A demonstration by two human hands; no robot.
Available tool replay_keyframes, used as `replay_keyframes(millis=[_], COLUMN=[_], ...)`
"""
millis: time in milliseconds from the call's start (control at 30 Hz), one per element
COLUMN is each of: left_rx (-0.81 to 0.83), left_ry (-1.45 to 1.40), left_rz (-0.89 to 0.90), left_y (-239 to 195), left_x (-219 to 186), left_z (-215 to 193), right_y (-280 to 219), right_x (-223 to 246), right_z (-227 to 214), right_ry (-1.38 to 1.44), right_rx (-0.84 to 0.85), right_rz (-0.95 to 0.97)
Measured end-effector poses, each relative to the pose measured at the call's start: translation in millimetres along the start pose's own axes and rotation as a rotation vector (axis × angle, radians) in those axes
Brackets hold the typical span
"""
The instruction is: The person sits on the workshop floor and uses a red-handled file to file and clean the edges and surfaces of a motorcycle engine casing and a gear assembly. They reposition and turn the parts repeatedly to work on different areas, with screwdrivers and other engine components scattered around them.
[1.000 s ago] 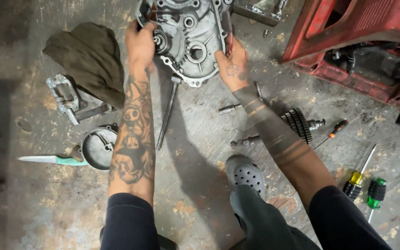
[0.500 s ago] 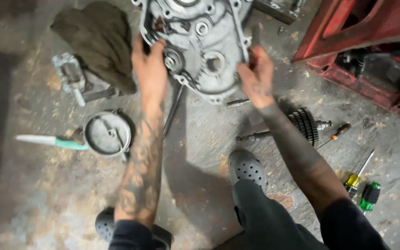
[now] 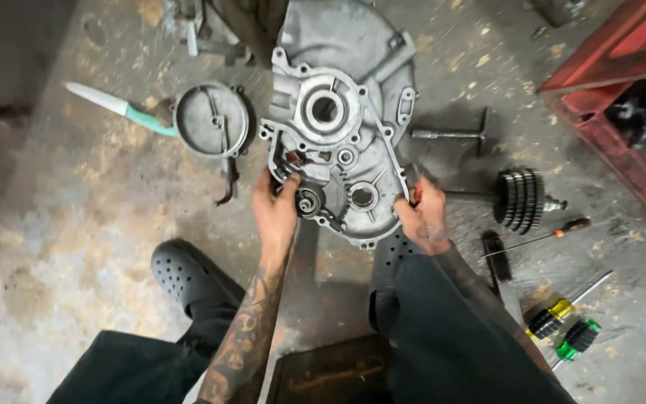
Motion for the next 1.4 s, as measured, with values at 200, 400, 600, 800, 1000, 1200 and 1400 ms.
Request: replay_keyframes(millis=[200, 400, 600, 800, 1000, 1200, 1400], left_rx=[-0.001, -0.023, 0.109, 0.195, 0.168, 0.123, 0.067], left_ry=[0.126, 0.255, 0.337, 0.429, 0.354, 0.240, 0.232], left_rz=[-0.080, -0.103, -0.019, 0.026, -0.049, -0.254, -0.281], left_y=[2.4, 18.0, 25.7, 23.7, 0.8, -2.6, -6.5], left_x=[15.5, 34.6, 26.3, 28.3, 10.0, 36.5, 19.4], left_z=[-12.5, -13.0, -18.5, -20.1, -1.8, -0.6, 7.2], right_y=[-6.2, 1.1, 8.5, 18.9, 13.3, 20.5, 35.1], right_x=[-56.3, -34.0, -51.1, -13.9, 38.8, 56.0, 64.1], right_z=[22.9, 25.5, 25.4, 9.6, -0.4, 68.5, 102.5], right_ry=[-0.194, -0.338, -0.407, -0.523, -0.514, -0.434, -0.796], right_rx=[0.125, 0.119, 0.231, 0.383, 0.046, 0.085, 0.119], right_rz=[0.036, -0.039, 0.090, 0.164, -0.155, -0.490, -0.489])
Point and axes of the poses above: each hand's wrist, its own y-axis towards the middle knuckle, its own z-axis out of the palm, x = y × z, the point moved 5 cm from there along y, towards the middle knuckle, and after that the axes turned 8 degrees about -y, right-handed, at the moved point
